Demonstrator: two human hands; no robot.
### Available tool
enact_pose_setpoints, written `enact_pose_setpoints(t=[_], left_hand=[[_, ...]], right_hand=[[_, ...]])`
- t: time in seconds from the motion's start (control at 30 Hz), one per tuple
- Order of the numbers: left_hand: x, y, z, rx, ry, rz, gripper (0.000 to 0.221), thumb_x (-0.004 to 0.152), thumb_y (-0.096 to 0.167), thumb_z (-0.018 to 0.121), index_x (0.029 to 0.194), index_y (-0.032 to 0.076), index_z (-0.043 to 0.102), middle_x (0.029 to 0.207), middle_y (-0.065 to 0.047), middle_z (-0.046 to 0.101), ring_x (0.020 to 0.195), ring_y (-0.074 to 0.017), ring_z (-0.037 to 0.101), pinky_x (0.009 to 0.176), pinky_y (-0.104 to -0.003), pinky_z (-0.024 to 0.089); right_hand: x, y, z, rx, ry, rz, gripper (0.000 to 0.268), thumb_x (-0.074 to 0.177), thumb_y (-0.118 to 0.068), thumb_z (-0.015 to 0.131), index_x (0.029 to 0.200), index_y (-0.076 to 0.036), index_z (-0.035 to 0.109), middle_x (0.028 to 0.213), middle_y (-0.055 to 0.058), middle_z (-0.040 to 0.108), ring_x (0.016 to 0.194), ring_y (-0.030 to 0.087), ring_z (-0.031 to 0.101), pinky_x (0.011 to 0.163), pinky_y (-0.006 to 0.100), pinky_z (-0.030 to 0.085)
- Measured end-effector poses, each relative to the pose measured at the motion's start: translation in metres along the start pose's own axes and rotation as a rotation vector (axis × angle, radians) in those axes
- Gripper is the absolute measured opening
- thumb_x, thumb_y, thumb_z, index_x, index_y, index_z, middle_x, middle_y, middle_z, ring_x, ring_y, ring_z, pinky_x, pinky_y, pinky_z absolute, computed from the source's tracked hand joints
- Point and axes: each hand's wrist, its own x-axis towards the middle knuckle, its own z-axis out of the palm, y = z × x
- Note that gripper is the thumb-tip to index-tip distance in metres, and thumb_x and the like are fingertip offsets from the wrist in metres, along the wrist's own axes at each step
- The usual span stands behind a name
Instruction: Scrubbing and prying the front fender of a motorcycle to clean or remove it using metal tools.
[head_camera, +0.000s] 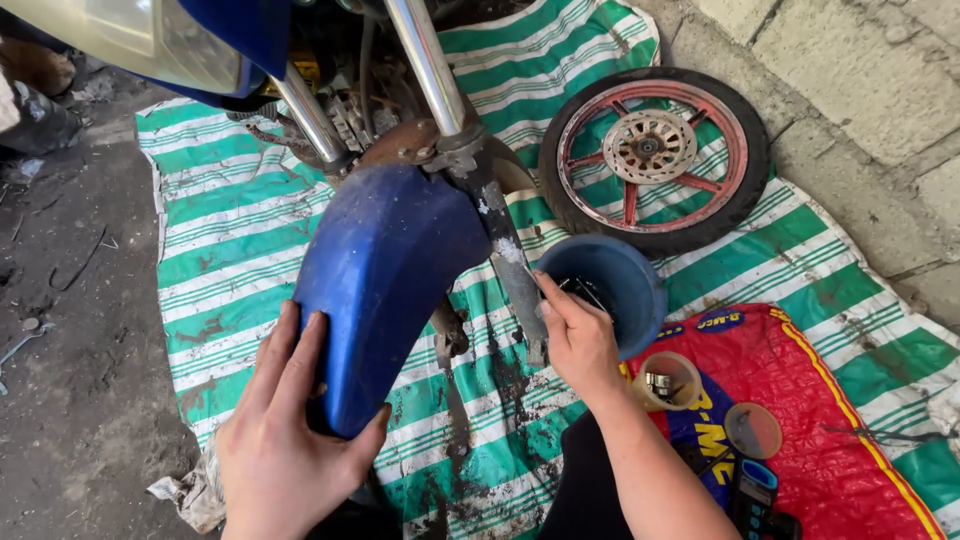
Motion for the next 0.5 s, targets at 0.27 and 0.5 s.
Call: enact_pose_setpoints(t=[0.27, 0.5], left_hand=[[-0.001, 0.003, -0.001, 0.003, 0.006, 0.02, 0.105, 0.056, 0.023, 0.094, 0.154, -0.002, 0.065, 0.167, -0.031, 0.06, 0.124, -0.0411, 0.076, 0.089, -0.046, 0.063], [-0.001, 0.005, -0.002, 0.02, 0.009, 0.006, 0.105, 0.055, 0.024, 0.094, 0.154, 0.0, 0.066, 0.166, -0.027, 0.062, 0.123, -0.0387, 0.077, 0.088, -0.044, 0.062]], right_hand=[[0.006, 0.006, 0.012, -0.16, 0.084, -0.167, 0.047, 0.095, 0.006, 0.071, 0.139, -0.007, 0.078, 0.096, 0.014, 0.083, 0.061, 0.028, 0.07, 0.058, 0.04, 0.056], [0.008, 0.016, 0.019, -0.237, 0.127, -0.191, 0.052, 0.093, 0.006, 0.073, 0.141, -0.012, 0.079, 0.086, 0.01, 0.075, 0.053, 0.029, 0.06, 0.053, 0.043, 0.051]])
